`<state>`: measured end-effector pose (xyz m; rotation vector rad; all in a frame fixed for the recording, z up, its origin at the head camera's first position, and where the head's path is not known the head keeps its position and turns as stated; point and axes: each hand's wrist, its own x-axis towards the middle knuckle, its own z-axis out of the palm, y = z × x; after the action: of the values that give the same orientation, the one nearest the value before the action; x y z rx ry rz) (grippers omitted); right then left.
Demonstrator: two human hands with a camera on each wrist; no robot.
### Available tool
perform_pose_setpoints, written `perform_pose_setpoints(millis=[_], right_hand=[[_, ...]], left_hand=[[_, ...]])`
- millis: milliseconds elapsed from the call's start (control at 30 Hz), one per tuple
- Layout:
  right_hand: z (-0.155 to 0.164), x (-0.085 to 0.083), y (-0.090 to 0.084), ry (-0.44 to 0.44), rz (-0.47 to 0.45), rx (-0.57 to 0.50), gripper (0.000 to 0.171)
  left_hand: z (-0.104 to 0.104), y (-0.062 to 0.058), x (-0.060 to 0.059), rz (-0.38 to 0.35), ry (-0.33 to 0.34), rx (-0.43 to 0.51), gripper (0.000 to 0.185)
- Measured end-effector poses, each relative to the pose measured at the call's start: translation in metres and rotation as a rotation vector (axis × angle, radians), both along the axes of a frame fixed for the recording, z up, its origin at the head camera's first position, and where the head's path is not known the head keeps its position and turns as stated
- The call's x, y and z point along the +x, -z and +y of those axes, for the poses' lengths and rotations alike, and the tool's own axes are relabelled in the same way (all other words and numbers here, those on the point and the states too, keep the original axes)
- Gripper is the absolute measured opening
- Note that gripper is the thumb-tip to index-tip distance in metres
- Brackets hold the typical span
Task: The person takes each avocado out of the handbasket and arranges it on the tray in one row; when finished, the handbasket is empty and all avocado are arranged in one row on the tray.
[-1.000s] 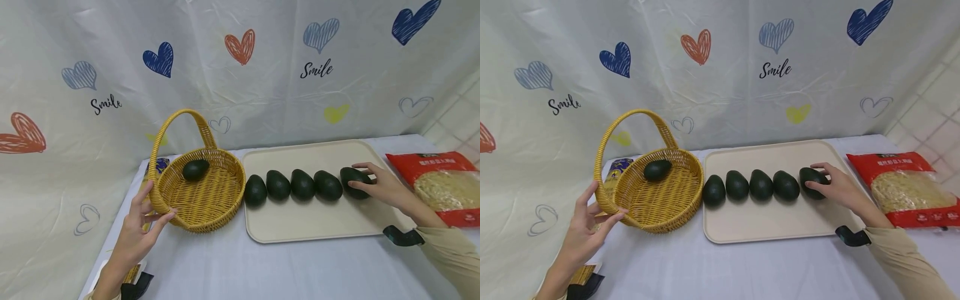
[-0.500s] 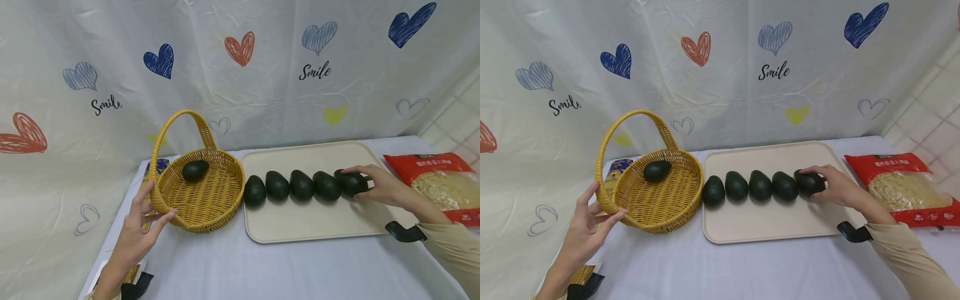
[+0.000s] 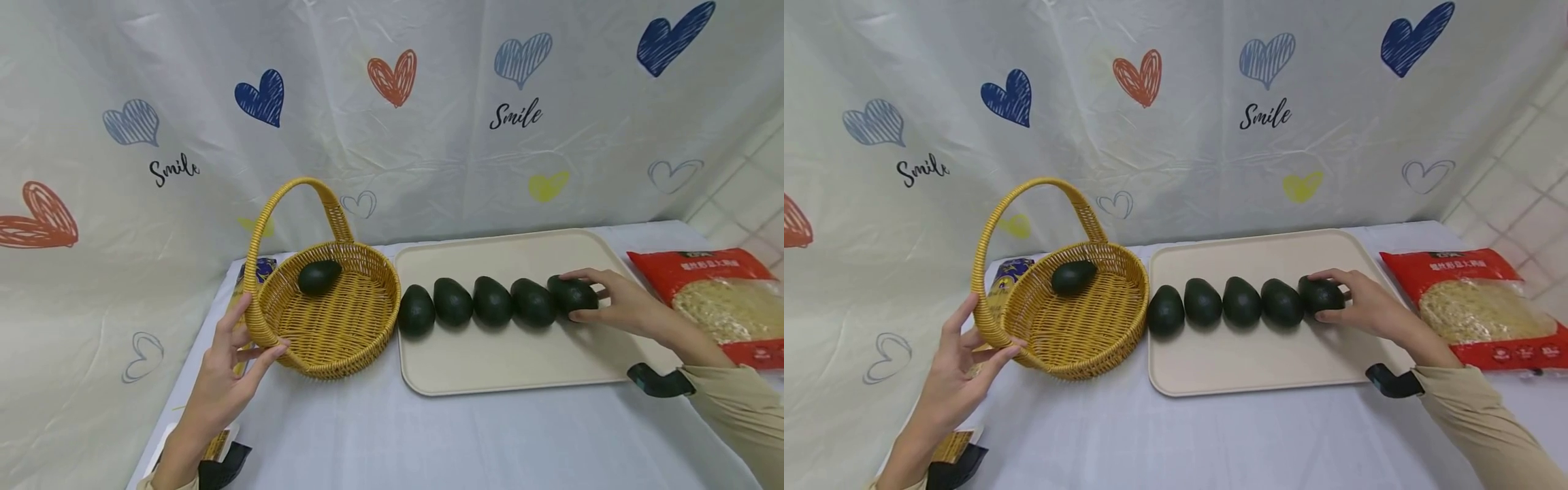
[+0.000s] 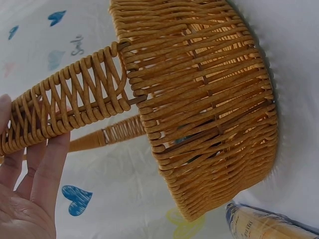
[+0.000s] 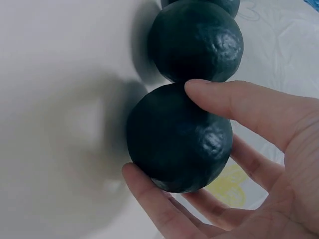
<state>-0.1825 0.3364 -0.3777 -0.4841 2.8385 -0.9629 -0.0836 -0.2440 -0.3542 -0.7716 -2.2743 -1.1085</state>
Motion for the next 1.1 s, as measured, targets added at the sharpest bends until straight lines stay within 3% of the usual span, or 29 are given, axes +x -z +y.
perform_pose_setpoints(millis=[267,533,700,900,1100], right_hand=[[0.0,0.002,-0.001,0.033,-0.027,-0.004,0.065],[0.004,0.002,-0.01,0.042,-0.053,0.011,0.068],[0.004,0.001,-0.019,0.049,-0.016,0.03,0.068],[-0.011,-0.006,-0.042,0.024,0.084,0.029,0.063],[-0.063,-0.012,-0.078,-0.027,0.099,-0.013,0.058]], left_hand=[[-0.001,0.0,-0.002,0.005,0.019,0.009,0.098],[-0.001,-0.002,-0.001,0.005,0.002,0.0,0.106],[-0.001,-0.002,-0.001,0.008,0.008,0.0,0.105],[-0.002,-0.001,-0.002,0.015,0.01,-0.002,0.102],[-0.001,0.0,-0.003,0.004,0.023,0.013,0.105]])
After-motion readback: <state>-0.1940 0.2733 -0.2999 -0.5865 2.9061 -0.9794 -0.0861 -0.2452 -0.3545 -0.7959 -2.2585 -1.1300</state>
